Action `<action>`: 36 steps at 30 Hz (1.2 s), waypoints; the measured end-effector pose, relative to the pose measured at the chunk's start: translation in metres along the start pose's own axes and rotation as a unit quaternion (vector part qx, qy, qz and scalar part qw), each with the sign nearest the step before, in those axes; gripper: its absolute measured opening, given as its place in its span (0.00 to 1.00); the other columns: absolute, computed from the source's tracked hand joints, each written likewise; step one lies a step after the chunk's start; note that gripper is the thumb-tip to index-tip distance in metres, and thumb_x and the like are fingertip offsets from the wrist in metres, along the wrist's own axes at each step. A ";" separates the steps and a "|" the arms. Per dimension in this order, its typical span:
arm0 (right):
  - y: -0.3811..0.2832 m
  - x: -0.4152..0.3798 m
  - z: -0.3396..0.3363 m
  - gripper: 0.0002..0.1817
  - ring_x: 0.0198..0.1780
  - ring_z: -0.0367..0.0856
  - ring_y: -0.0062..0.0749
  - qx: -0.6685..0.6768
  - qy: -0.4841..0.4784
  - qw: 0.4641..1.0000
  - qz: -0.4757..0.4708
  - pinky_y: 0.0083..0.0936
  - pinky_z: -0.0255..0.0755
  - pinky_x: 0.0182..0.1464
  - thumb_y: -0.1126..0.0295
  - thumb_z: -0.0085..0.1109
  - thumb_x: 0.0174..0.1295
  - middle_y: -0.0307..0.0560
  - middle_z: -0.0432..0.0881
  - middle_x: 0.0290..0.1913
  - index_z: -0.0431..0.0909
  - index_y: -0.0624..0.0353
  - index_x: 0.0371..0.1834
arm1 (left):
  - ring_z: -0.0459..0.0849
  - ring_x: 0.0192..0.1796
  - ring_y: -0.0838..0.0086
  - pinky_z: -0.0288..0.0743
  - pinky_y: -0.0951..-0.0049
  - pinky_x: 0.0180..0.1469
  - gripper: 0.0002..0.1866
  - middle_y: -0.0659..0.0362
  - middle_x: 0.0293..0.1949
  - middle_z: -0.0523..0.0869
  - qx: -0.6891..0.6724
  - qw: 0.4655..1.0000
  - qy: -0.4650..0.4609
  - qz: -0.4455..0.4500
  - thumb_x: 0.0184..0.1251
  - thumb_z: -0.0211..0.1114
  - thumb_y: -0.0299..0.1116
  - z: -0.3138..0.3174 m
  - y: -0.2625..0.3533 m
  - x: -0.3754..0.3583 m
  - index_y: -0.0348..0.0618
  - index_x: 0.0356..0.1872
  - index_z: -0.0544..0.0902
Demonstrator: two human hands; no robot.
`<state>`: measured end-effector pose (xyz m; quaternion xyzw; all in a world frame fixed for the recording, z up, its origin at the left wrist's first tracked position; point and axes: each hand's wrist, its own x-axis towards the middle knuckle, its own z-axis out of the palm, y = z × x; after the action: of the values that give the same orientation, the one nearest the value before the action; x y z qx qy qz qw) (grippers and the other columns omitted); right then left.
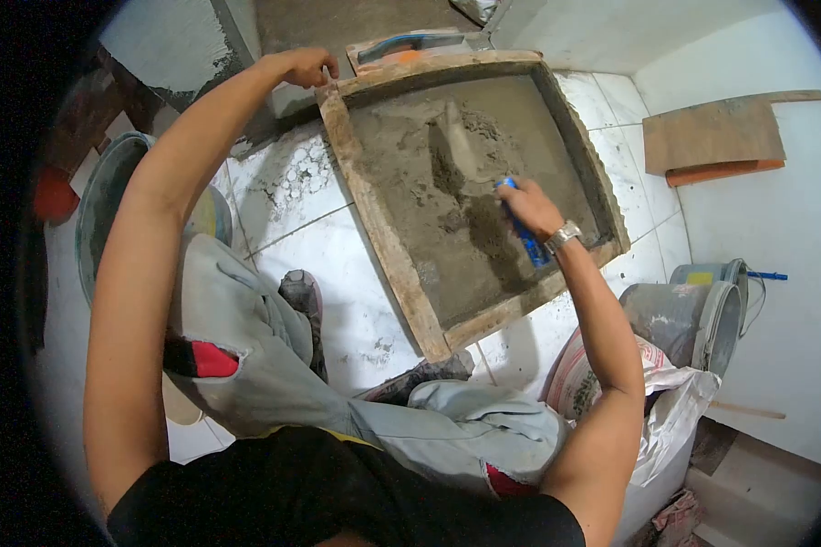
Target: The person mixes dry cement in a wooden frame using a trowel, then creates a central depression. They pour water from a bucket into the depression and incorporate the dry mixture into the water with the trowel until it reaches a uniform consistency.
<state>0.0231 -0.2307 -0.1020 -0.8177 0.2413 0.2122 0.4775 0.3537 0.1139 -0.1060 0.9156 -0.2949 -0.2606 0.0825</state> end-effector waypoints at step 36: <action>-0.065 0.100 0.147 0.17 0.16 0.74 0.27 0.190 -0.172 0.965 0.055 0.27 0.71 0.18 0.54 0.48 0.67 0.41 0.76 0.20 0.72 0.57 0.33 | 0.85 0.35 0.71 0.76 0.68 0.37 0.20 0.55 0.36 0.87 -0.026 0.997 -0.005 0.067 0.59 0.63 0.26 -0.007 0.028 0.014 0.44 0.55 0.82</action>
<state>0.1244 -0.0925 -0.1824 -0.6485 0.2354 0.3260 0.6463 0.3534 0.0828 -0.0973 0.8898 -0.3495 -0.2666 0.1222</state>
